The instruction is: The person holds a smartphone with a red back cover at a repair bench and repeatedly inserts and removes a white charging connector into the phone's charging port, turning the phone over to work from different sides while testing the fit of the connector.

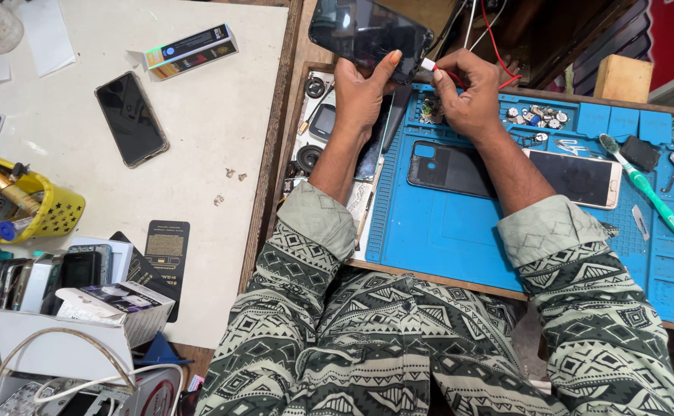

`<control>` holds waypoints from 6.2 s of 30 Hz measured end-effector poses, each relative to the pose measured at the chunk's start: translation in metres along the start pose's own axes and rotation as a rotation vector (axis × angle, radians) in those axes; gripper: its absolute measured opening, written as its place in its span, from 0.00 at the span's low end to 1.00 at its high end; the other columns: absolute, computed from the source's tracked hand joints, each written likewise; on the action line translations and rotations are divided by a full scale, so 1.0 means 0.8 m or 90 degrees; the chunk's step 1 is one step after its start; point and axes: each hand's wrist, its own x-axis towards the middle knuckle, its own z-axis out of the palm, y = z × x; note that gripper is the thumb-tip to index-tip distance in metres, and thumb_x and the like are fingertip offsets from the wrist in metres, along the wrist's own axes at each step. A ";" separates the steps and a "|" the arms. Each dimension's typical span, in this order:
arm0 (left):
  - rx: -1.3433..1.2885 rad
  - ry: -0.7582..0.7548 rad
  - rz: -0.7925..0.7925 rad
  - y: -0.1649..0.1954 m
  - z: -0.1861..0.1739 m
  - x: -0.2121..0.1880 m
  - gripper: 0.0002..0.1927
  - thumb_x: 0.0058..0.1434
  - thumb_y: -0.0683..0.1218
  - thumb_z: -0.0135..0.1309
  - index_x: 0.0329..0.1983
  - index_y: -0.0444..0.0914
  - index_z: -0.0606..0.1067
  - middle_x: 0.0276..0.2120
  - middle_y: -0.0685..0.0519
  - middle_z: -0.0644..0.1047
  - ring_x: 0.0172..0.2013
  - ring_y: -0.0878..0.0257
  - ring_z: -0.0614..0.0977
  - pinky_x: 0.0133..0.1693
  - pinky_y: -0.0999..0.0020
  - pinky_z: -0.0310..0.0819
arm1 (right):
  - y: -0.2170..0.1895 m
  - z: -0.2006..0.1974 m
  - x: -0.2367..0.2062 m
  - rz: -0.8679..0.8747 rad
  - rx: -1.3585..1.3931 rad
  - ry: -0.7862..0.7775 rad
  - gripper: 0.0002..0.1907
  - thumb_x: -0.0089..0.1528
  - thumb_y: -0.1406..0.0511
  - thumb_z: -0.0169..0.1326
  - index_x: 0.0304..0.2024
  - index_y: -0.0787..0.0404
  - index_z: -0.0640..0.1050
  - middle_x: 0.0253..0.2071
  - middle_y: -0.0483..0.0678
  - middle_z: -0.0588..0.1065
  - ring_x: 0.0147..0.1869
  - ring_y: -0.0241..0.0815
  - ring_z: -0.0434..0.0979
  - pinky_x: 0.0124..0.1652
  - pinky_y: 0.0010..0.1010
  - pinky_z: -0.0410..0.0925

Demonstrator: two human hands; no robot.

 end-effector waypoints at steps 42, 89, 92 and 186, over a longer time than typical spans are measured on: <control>0.008 0.017 0.004 -0.007 0.000 0.001 0.19 0.62 0.48 0.63 0.49 0.34 0.70 0.38 0.48 0.81 0.36 0.63 0.84 0.33 0.68 0.83 | 0.003 0.004 0.000 0.028 0.038 -0.021 0.02 0.69 0.75 0.54 0.39 0.68 0.75 0.30 0.46 0.76 0.33 0.30 0.76 0.35 0.23 0.69; 0.018 0.025 -0.007 -0.008 0.001 0.000 0.21 0.62 0.49 0.64 0.52 0.35 0.70 0.38 0.50 0.81 0.36 0.66 0.84 0.32 0.72 0.81 | 0.004 0.002 0.002 0.015 0.030 -0.031 0.03 0.69 0.76 0.53 0.39 0.67 0.75 0.30 0.48 0.77 0.33 0.32 0.78 0.34 0.24 0.69; 0.016 0.020 -0.003 -0.007 0.002 0.000 0.21 0.62 0.48 0.64 0.51 0.35 0.70 0.38 0.51 0.81 0.36 0.66 0.83 0.32 0.72 0.81 | 0.004 0.002 0.002 0.008 0.035 -0.030 0.02 0.69 0.76 0.53 0.40 0.68 0.75 0.31 0.48 0.77 0.34 0.32 0.78 0.35 0.24 0.70; -0.090 -0.032 0.039 -0.019 0.003 0.000 0.19 0.65 0.44 0.63 0.51 0.31 0.69 0.41 0.45 0.81 0.39 0.60 0.86 0.40 0.64 0.87 | -0.001 -0.006 -0.005 -0.130 -0.115 -0.018 0.05 0.70 0.75 0.59 0.39 0.69 0.77 0.35 0.53 0.77 0.38 0.46 0.80 0.39 0.31 0.69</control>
